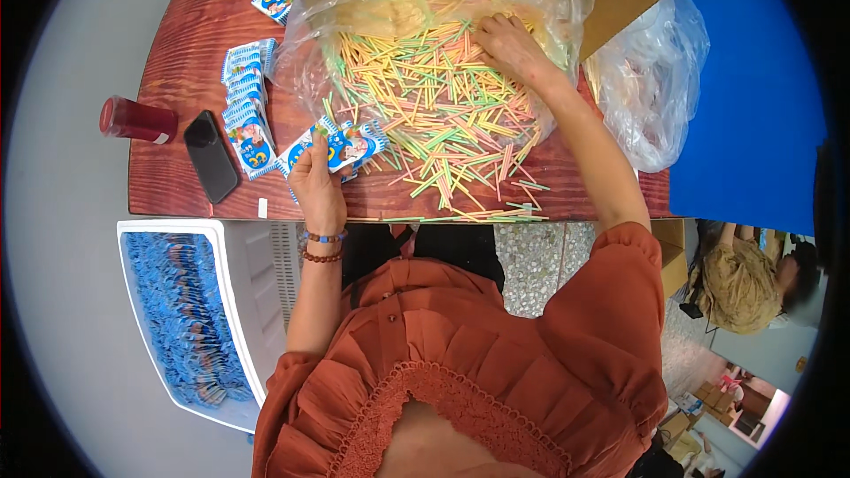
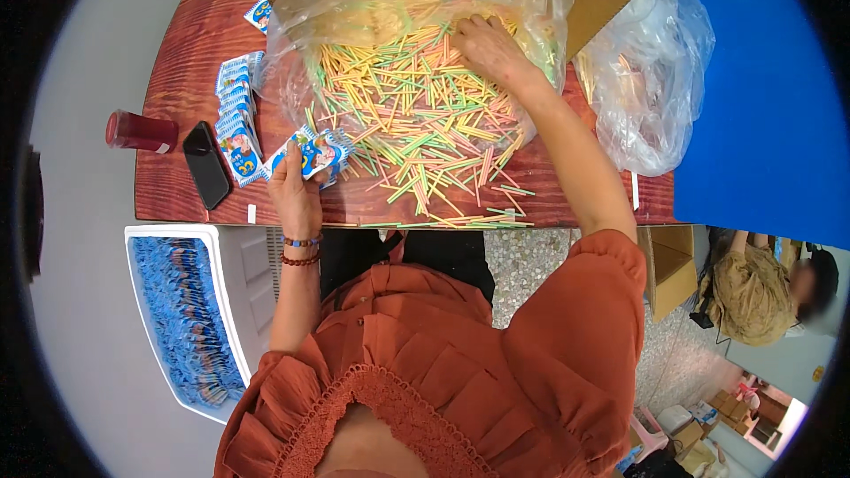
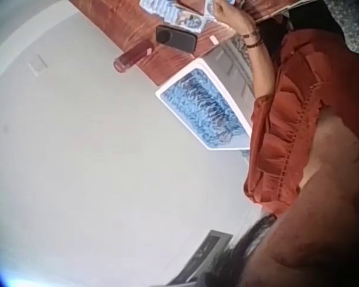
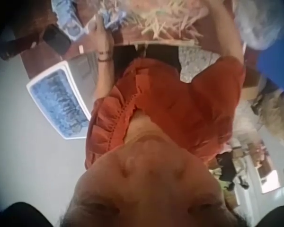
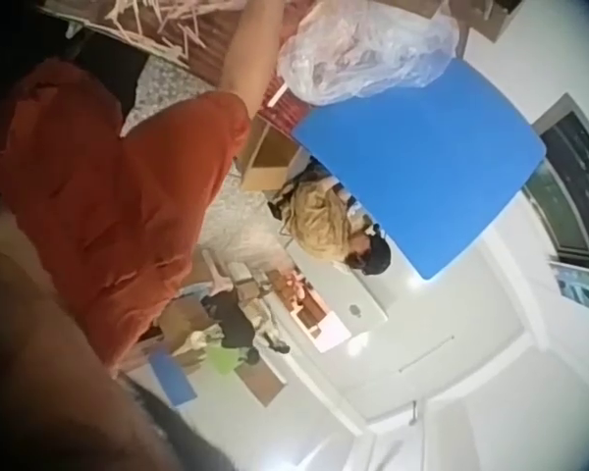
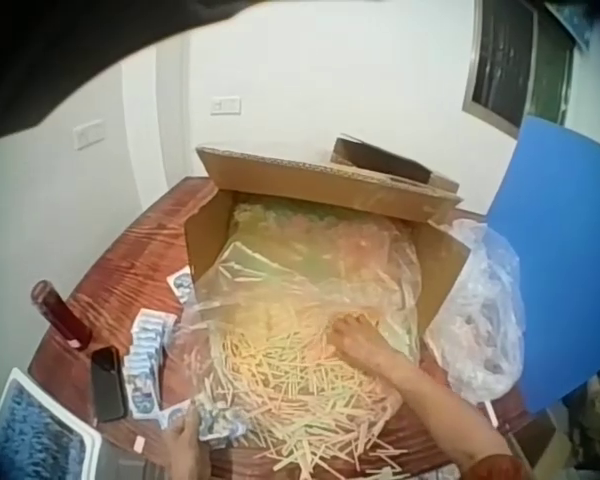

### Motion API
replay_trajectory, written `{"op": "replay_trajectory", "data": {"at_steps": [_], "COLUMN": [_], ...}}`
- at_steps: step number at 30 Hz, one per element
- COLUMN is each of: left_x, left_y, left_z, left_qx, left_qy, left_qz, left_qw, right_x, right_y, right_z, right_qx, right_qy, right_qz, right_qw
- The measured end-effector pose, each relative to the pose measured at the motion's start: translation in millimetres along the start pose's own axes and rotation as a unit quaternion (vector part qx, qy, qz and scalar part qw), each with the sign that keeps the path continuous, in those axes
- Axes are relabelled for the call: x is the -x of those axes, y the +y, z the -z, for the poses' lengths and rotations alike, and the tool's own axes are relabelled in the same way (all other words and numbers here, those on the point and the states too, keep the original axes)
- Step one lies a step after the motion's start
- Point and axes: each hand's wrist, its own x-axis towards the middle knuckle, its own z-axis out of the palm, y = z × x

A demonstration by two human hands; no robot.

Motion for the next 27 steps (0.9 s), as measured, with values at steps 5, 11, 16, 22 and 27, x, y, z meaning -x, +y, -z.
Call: {"op": "replay_trajectory", "data": {"at_steps": [5,11,16,22,27], "left_x": [1.3,2.0,3.8,4.4,1.5], "left_y": [1.5,1.3,5.2,5.9,4.7], "left_z": [0.0,4.3,6.9,2.2,-0.8], "left_qx": [0.006,0.011,0.014,0.033,0.053], "left_qy": [-0.001,0.002,-0.005,0.001,-0.012], "left_qz": [0.005,0.014,0.009,0.011,0.029], "left_qw": [1.000,1.000,1.000,0.999,0.998], "right_x": [-3.7,5.2,-4.9,-13.8,-18.5], "right_y": [4.3,12.1,13.3,22.9,23.4], "right_z": [-10.6,-13.0,-8.6,0.0,29.0], "right_qx": [0.091,0.020,-0.107,-0.248,-0.498], "right_qy": [-0.023,-0.007,-0.068,0.013,-0.131], "right_qz": [0.032,-0.020,-0.116,-0.186,-0.329], "right_qw": [0.995,1.000,0.985,0.951,0.791]}}
